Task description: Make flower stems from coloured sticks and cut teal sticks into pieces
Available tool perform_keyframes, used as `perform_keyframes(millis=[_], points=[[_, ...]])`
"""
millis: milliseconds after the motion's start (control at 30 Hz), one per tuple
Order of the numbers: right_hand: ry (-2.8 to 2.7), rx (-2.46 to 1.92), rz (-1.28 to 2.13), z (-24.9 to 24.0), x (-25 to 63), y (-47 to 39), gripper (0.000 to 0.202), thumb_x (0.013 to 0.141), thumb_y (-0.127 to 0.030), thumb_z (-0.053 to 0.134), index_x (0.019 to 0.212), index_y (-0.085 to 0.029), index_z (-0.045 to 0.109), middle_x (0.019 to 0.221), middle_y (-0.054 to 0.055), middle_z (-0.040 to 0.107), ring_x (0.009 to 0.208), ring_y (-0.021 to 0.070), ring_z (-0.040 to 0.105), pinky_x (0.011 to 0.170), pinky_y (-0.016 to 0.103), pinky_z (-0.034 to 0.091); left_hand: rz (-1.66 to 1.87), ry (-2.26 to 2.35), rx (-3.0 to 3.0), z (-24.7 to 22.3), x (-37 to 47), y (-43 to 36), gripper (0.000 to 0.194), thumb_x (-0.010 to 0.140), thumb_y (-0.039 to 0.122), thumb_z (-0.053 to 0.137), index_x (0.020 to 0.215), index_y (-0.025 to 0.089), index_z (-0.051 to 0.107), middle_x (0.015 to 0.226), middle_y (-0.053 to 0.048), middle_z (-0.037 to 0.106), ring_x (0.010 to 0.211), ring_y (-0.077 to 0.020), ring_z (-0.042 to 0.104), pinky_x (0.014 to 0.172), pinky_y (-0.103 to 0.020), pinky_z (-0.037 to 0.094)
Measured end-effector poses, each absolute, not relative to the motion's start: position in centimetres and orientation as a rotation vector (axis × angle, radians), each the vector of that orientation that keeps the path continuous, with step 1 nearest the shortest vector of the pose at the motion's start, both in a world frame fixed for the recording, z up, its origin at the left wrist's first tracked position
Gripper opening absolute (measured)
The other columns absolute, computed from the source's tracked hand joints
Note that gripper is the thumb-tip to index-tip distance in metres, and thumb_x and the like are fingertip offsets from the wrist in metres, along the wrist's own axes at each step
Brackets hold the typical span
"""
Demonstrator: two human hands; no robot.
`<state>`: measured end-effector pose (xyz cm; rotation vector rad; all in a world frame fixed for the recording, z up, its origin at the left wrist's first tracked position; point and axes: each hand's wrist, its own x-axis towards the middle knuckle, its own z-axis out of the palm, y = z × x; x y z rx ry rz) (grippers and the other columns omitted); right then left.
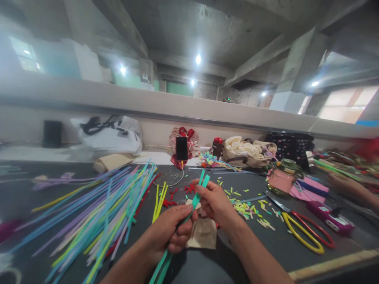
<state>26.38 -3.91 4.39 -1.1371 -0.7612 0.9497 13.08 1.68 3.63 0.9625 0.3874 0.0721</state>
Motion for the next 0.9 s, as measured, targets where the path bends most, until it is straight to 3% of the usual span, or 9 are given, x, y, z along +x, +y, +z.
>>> perform_keyframes(millis=[167,300,433,500,567,633,700,733,900], points=[[-0.681,-1.044,0.962,4.7,27.5,-4.3,0.030,0.058,-0.036,0.067,0.078,-0.015,0.058,0.036,-0.009,0.044,0.028,0.0021,0.034,0.029,0.013,0.025,0.025,0.280,1.063,3.9,12.8,0.8,0.024,0.079,0.034,0.039,0.073,0.015,0.053,0.041,0.005,0.045,0.027,-0.0049,0.036,0.027,-0.015,0.031],[-0.758,-1.118,1.033,4.5,26.6,-4.5,0.023,0.059,-0.033,0.066,0.070,-0.014,0.058,0.042,-0.006,0.048,0.032,0.0036,0.040,0.032,0.014,0.030,0.111,0.304,1.139,4.0,13.0,0.7,0.027,0.077,0.037,0.043,0.076,0.013,0.054,0.058,-0.003,0.058,0.043,-0.0107,0.054,0.036,-0.019,0.041],[-0.871,-1.198,1.055,4.5,25.5,-4.4,0.017,0.060,-0.027,0.065,0.068,-0.014,0.057,0.048,-0.006,0.048,0.037,0.0034,0.041,0.037,0.014,0.032,0.123,0.363,1.083,3.7,13.2,1.3,0.031,0.075,0.038,0.048,0.056,0.013,0.048,0.039,0.006,0.040,0.028,-0.0014,0.030,0.027,-0.011,0.024],[-0.878,-1.261,0.963,4.7,25.5,-4.3,0.021,0.062,-0.027,0.063,0.079,-0.016,0.058,0.054,-0.005,0.051,0.034,0.0024,0.036,0.033,0.015,0.028,0.109,0.366,0.978,3.4,13.2,1.4,0.025,0.075,0.035,0.048,0.061,0.014,0.048,0.037,0.009,0.033,0.028,0.0001,0.018,0.026,-0.010,0.013],[-0.868,-1.299,0.778,4.8,25.9,-4.5,0.034,0.064,-0.029,0.060,0.097,-0.022,0.054,0.074,-0.003,0.058,0.038,0.0033,0.040,0.036,0.016,0.031,0.060,0.347,0.905,3.1,13.2,1.4,0.017,0.076,0.032,0.045,0.070,0.016,0.050,0.039,0.010,0.032,0.029,-0.0003,0.015,0.028,-0.010,0.009],[-0.937,-1.272,0.598,4.7,26.5,-4.7,0.036,0.068,-0.030,0.058,0.103,-0.023,0.052,0.092,0.001,0.058,0.060,0.0081,0.052,0.053,0.019,0.040,-0.013,0.309,0.875,3.0,13.2,1.3,0.016,0.078,0.030,0.043,0.073,0.016,0.049,0.041,0.010,0.032,0.030,-0.0006,0.015,0.029,-0.010,0.008],[-1.081,-1.287,0.558,4.5,27.0,-4.9,0.025,0.072,-0.032,0.053,0.092,-0.019,0.059,0.087,0.002,0.061,0.077,0.0127,0.053,0.068,0.022,0.040,-0.047,0.258,0.860,2.9,13.2,1.1,0.016,0.078,0.029,0.041,0.075,0.016,0.050,0.043,0.009,0.034,0.031,-0.0008,0.016,0.030,-0.011,0.009],[-1.139,-1.319,0.577,4.4,27.1,-5.0,0.023,0.074,-0.035,0.050,0.084,-0.017,0.061,0.081,0.003,0.061,0.077,0.0136,0.053,0.068,0.022,0.039,-0.051,0.235,0.855,2.9,13.3,1.0,0.016,0.078,0.029,0.041,0.076,0.016,0.050,0.044,0.008,0.036,0.031,-0.0008,0.017,0.030,-0.011,0.010],[-1.171,-1.492,0.639,3.5,26.3,-4.7,0.037,0.077,-0.047,0.039,0.063,-0.016,0.054,0.050,-0.003,0.047,0.041,0.0074,0.038,0.040,0.019,0.027,-0.052,0.192,0.854,3.0,13.2,0.7,0.017,0.078,0.029,0.043,0.079,0.015,0.052,0.046,0.007,0.039,0.032,-0.0008,0.022,0.030,-0.010,0.015]])
